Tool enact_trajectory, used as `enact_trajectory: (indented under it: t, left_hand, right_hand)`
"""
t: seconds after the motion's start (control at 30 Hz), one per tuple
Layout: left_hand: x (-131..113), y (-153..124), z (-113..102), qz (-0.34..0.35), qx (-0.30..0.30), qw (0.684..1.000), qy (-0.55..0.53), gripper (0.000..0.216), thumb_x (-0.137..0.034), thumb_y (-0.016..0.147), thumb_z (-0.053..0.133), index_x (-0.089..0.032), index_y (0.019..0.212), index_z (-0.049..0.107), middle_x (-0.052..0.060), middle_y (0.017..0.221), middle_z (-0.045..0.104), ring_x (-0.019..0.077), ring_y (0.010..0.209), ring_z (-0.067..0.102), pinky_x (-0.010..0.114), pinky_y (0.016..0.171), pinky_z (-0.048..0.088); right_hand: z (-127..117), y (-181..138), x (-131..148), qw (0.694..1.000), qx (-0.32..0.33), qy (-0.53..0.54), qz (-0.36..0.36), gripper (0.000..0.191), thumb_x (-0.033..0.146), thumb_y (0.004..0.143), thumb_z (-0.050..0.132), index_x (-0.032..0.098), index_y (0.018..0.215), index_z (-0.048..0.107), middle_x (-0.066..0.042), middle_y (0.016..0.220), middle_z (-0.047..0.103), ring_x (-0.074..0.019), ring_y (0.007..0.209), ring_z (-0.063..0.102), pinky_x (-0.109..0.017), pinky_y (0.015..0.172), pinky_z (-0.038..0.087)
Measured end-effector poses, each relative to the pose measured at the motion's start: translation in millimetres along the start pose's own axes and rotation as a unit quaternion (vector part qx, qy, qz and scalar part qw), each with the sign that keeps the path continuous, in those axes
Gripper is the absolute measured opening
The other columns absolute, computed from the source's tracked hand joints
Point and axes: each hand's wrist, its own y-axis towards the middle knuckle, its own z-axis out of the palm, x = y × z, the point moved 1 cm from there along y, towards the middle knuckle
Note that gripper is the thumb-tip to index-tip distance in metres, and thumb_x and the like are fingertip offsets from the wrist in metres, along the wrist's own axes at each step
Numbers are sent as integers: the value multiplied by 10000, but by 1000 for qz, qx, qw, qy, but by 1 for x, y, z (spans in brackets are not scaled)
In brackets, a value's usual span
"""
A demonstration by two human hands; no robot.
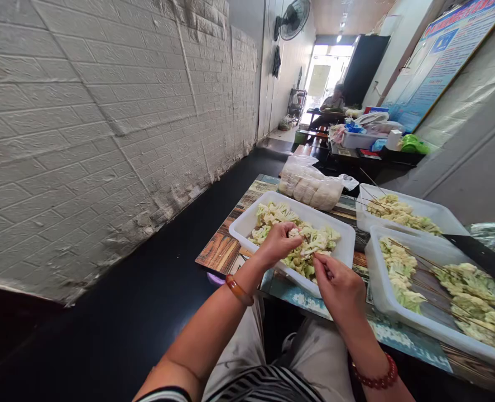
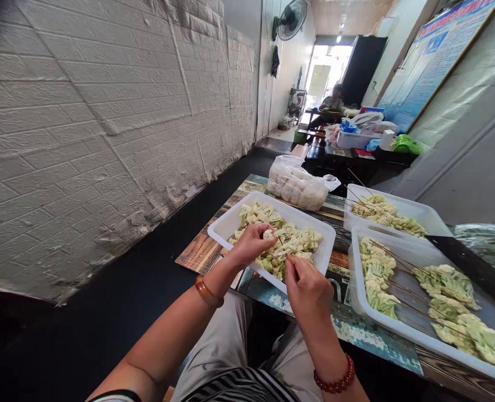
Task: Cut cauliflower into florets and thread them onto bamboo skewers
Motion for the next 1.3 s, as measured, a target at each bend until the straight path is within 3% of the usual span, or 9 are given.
enact_trajectory:
  t: [0.33, 0.43, 0.57, 1.03, 1.17, 1.3]
  left_hand:
    - [-1, -1, 0, -21, 13, 1000, 5, 165, -259, 687, 582, -128, 785, 601, -64, 564, 412, 60, 514, 306, 199, 494, 229]
    - [-4, -1, 0, -17, -15, 999, 28, 198, -260, 688, 578, -136, 839, 607, -69, 563, 409, 63, 505, 299, 204, 492, 225]
    - [-6, -2, 0, 13, -47, 997, 59, 137, -270, 682, 589, -140, 727, 591, -62, 559, 400, 70, 518, 307, 214, 502, 222]
    - [-1, -1, -2, 48, -27, 996, 67, 106, -239, 676, 589, -137, 681, 619, -38, 607, 460, 90, 576, 376, 225, 546, 274]
    - [-5, -3, -1, 69, 12, 994, 85, 87, -203, 673, 567, -134, 666, 620, -32, 624, 492, 89, 585, 388, 223, 555, 285]
    - [-6, -4, 0, 39, 16, 996, 83, 113, -200, 679, 564, -131, 722, 642, -36, 612, 489, 84, 564, 380, 220, 539, 279]
  right_hand:
    - [-3, 3, 2, 998, 37, 31, 36, 296, 336, 912, 461, 180, 882, 712, -56, 854, 741, -187, 695, 679, -273, 625, 477]
    - [-3, 5, -1, 992, 61, 81, 80, 307, 387, 900, 473, 194, 899, 712, -46, 826, 738, -171, 641, 665, -261, 592, 481]
    - [-3, 5, -5, 979, 93, 135, 123, 328, 443, 889, 487, 203, 922, 708, -35, 763, 729, -173, 613, 657, -259, 572, 486]
    - [-5, 6, 2, 991, 78, 77, 83, 296, 373, 901, 464, 203, 799, 683, -27, 749, 709, -163, 621, 629, -248, 573, 424]
    - [-5, 11, 3, 993, 68, 69, 64, 310, 359, 906, 450, 187, 778, 675, -32, 694, 686, -160, 601, 614, -251, 569, 404]
    - [-4, 18, 4, 991, 66, 91, 72, 322, 391, 895, 461, 187, 777, 680, -35, 685, 681, -167, 609, 613, -262, 586, 421]
